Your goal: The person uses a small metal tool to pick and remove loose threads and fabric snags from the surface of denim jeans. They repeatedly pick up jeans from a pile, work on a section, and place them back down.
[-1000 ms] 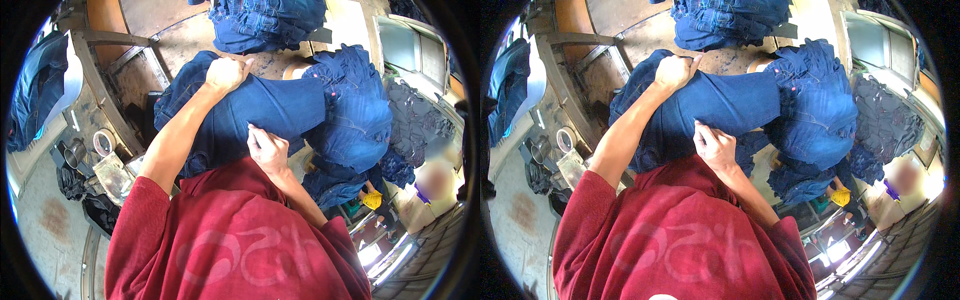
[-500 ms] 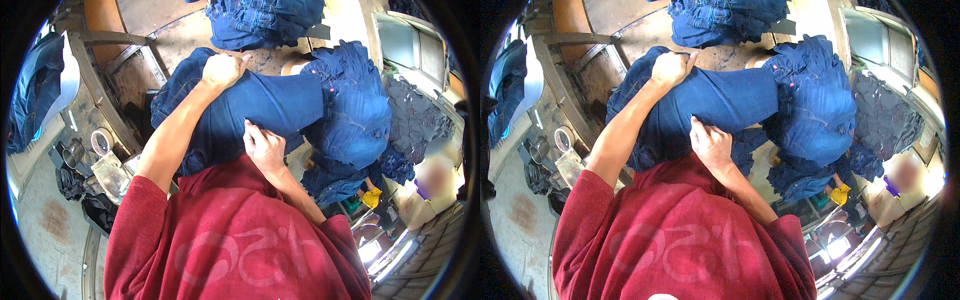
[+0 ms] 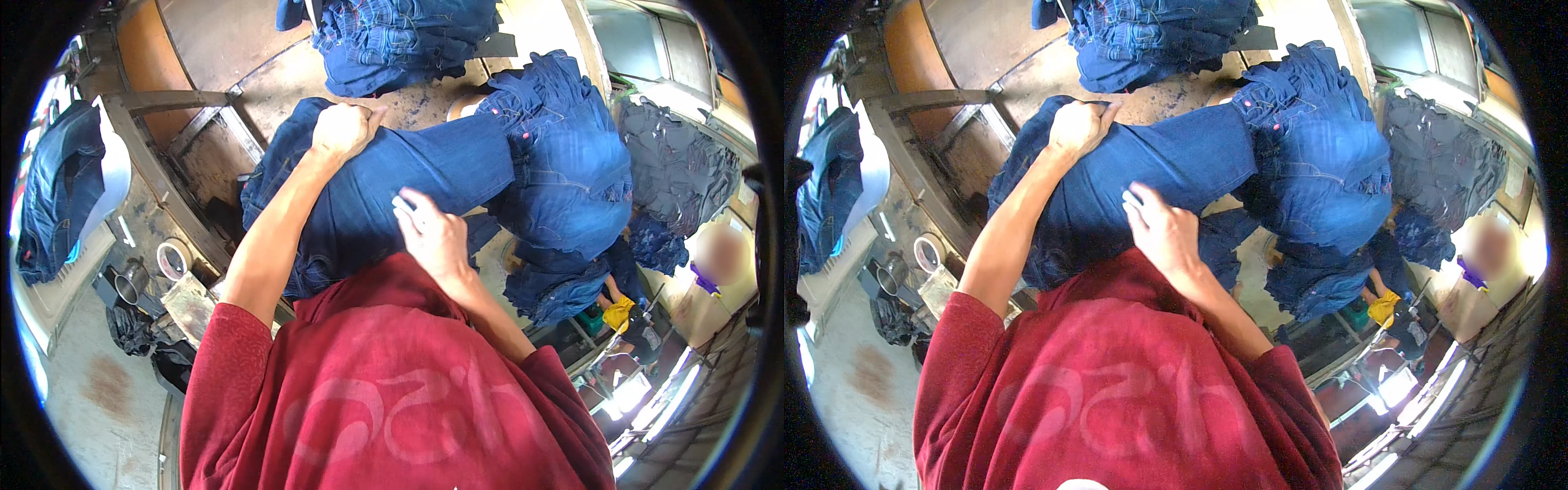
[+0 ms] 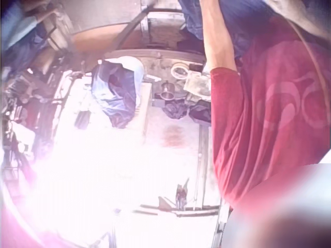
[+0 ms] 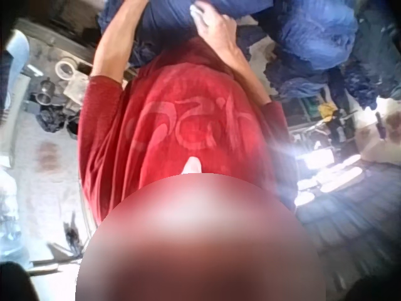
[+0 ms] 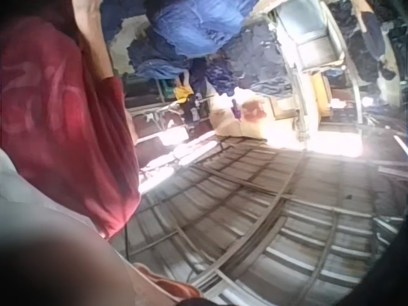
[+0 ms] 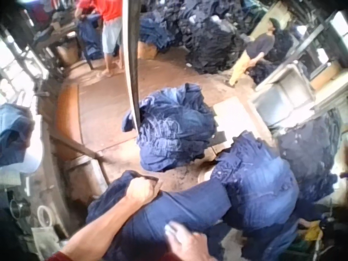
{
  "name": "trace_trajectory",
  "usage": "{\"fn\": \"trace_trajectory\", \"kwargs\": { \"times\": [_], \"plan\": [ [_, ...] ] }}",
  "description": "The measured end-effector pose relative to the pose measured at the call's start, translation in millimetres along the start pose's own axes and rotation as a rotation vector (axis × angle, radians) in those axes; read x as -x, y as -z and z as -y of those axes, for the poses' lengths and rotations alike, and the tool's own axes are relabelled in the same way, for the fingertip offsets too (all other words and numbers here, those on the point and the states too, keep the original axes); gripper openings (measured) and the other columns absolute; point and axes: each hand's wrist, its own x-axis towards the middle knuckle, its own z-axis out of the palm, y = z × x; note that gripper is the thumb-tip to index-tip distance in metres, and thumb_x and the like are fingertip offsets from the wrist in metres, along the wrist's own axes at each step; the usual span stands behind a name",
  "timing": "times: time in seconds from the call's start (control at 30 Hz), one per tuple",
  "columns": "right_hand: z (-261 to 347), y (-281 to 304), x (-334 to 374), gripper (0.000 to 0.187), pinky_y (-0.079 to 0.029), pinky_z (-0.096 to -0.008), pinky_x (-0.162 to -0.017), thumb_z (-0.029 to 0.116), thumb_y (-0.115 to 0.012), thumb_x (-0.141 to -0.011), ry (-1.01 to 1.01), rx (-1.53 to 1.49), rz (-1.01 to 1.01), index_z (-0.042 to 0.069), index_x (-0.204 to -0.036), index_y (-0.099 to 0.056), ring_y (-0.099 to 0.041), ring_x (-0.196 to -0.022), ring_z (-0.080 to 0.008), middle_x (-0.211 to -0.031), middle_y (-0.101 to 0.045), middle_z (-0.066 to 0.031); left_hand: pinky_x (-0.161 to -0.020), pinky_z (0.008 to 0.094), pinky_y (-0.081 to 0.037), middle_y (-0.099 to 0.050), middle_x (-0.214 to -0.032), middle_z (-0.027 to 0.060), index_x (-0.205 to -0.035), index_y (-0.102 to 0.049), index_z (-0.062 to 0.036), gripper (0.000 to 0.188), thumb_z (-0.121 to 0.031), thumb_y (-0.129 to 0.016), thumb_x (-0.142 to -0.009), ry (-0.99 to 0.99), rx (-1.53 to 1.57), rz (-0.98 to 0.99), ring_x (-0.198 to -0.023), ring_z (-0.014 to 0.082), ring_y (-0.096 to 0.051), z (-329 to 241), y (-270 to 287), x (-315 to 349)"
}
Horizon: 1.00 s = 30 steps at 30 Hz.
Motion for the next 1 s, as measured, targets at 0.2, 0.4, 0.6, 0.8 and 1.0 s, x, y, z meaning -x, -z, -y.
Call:
{"fn": "trace_trajectory", "kwargs": {
  "times": [0.2, 0.4, 0.6, 0.8, 1.0],
  "plan": [
    [-28.6, 5.8, -6.5, 0.035, -0.052, -0.0458, -0.082, 0.027, -0.081, -0.095, 0.097, 0.030, -0.136, 0.010, -0.120, -0.064, -0.066, -0.091, -0.0320, -0.098, -0.066, -0.0102, -0.083, 0.0465, -0.052, -0.070, -0.101, 0.0115, -0.093, -0.068, -0.0094, 0.027, -0.029, -0.086, -0.088, 0.031, -0.021, -0.144, -0.091, 0.0348, -0.066, -63.4, 86.1, 96.1],
    [-39.2, -25.8, 0.7, 0.021, -0.039, -0.0413, -0.073, 0.023, -0.083, -0.088, 0.399, 0.155, -0.199, 0.015, -0.104, -0.072, -0.061, -0.081, -0.0201, -0.084, -0.065, 0.0012, -0.097, 0.0462, -0.047, -0.068, -0.107, 0.0017, -0.100, -0.079, -0.0162, 0.015, -0.024, -0.085, -0.088, 0.034, -0.150, -0.174, -0.106, 0.0256, -0.062, -105.5, 68.1, 193.9],
    [-59.5, -7.9, -9.4, 0.015, -0.046, -0.0419, -0.075, 0.031, -0.072, -0.100, 0.365, 0.356, -0.111, 0.018, -0.093, -0.067, -0.066, -0.082, -0.0212, -0.083, -0.070, -0.0015, -0.098, 0.0460, -0.044, -0.066, -0.102, 0.0043, -0.103, -0.074, -0.0108, 0.018, -0.026, -0.078, -0.094, 0.002, -0.242, -0.156, -0.103, 0.0271, -0.061, -97.0, 56.8, 204.5],
    [-53.5, 6.0, -2.2, 0.019, -0.053, -0.0460, -0.067, 0.032, -0.075, -0.101, 0.129, 0.023, -0.028, 0.013, -0.098, -0.072, -0.071, -0.072, -0.0321, -0.077, -0.073, -0.0090, -0.094, 0.0470, -0.044, -0.067, -0.104, 0.0068, -0.101, -0.072, -0.0093, 0.016, -0.022, -0.078, -0.093, 0.079, -0.246, -0.234, -0.103, 0.0304, -0.060, -126.3, 66.8, 216.6],
    [-45.7, 13.0, -7.0, 0.023, -0.056, -0.0404, -0.070, 0.030, -0.075, -0.102, 0.045, -0.280, 0.188, 0.006, -0.104, -0.076, -0.075, -0.074, -0.0282, -0.086, -0.078, -0.0145, -0.092, 0.0485, -0.044, -0.066, -0.104, 0.0086, -0.103, -0.071, -0.0084, 0.018, -0.021, -0.079, -0.093, 0.097, -0.273, -0.300, -0.102, 0.0322, -0.061, -153.5, 77.3, 217.4]
  ]
}}
